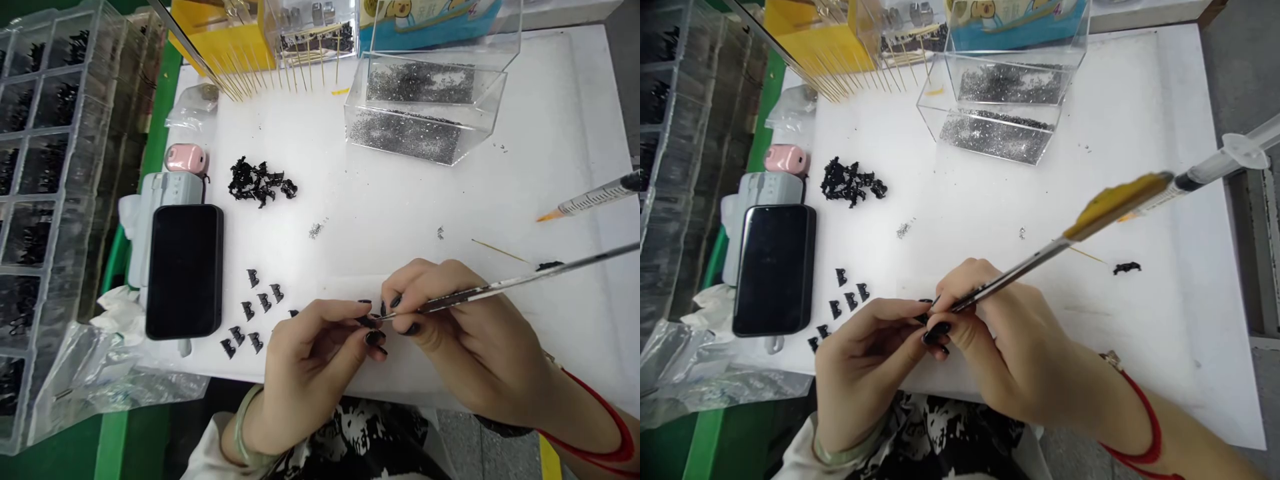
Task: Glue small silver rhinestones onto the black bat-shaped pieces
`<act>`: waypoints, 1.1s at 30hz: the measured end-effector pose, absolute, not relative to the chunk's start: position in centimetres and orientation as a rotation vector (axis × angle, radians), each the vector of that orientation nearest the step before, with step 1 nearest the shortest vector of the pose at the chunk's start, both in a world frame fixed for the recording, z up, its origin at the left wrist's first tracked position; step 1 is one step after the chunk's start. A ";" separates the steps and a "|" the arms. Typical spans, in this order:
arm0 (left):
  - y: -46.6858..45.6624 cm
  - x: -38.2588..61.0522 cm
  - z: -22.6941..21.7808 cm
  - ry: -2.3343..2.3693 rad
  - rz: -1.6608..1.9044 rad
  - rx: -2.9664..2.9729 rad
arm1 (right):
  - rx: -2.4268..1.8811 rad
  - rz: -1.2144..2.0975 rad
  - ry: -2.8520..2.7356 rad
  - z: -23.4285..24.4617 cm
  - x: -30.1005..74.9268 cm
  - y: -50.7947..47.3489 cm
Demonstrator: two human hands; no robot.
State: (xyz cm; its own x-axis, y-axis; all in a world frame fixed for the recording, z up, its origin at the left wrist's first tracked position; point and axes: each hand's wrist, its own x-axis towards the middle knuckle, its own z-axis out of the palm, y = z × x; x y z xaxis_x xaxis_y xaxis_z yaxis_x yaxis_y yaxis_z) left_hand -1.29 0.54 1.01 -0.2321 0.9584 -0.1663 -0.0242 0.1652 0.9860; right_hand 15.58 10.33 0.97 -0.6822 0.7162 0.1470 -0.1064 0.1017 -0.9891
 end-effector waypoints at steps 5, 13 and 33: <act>0.4 -1.3 1.0 1.464 1.249 0.975 | -0.605 1.657 -1.753 1.1 15.7 10.4; 0.3 -1.4 0.8 1.459 1.255 0.984 | -0.615 1.675 -1.757 1.1 15.5 10.5; 0.3 -1.5 0.8 1.429 1.278 1.026 | -0.621 1.715 -1.696 1.3 15.7 10.5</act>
State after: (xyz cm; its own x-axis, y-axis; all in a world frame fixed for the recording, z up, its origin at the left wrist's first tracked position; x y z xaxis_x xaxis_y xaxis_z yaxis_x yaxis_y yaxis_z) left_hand -1.48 0.31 0.80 -0.2182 0.9701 -0.1065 0.0022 0.1096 0.9940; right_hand 15.67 10.54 1.27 -0.6839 0.7220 0.1044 -0.1122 0.0373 -0.9930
